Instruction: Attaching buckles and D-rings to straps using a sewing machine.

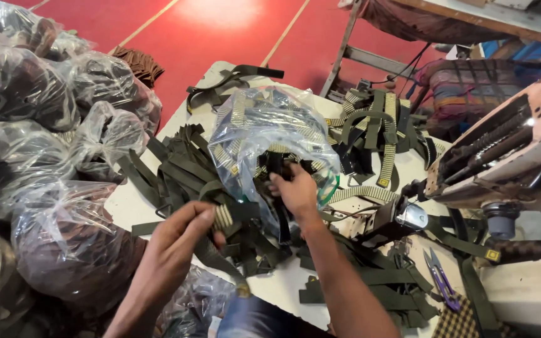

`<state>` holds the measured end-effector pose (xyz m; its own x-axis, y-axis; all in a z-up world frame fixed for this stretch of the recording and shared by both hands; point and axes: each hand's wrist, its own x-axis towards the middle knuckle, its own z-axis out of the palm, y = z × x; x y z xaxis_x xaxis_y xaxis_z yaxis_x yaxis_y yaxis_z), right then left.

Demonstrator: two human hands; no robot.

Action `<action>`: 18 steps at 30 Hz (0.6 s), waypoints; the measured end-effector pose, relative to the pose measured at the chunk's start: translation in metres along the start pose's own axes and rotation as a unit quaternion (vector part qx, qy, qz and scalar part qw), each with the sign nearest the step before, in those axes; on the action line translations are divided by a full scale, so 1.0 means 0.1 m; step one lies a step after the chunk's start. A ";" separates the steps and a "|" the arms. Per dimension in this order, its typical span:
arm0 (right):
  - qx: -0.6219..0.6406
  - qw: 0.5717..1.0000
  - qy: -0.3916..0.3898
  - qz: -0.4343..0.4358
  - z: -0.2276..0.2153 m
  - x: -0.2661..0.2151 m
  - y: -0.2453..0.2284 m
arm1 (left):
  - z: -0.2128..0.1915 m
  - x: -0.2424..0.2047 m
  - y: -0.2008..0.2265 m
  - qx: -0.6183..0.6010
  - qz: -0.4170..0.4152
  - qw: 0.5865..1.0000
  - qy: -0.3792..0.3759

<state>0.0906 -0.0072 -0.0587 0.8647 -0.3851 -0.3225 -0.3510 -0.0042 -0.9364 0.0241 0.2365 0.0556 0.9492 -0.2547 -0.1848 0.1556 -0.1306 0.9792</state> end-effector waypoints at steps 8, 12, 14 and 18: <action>0.300 0.928 -0.221 -0.003 -0.78 -1.28 0.33 | 0.25 -0.12 -0.62 -0.164 -0.082 0.969 -0.163; 0.283 0.940 -0.181 0.066 -1.20 -1.65 0.62 | 0.53 -0.09 -0.66 -0.156 -0.141 0.950 -0.232; 0.331 0.940 -0.073 0.047 -1.40 -1.74 0.82 | 0.65 -0.09 -0.49 0.077 -0.168 0.944 -0.272; 0.270 0.963 0.015 0.001 -1.62 -2.02 0.85 | 0.45 0.08 -1.01 0.269 -0.132 0.844 -0.445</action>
<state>-0.1724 -0.0795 -0.0503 0.8508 -0.4104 -0.3283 -0.1087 0.4736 -0.8740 0.0037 0.2044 -0.0484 0.2819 -0.7361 -0.6154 -0.0444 -0.6507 0.7580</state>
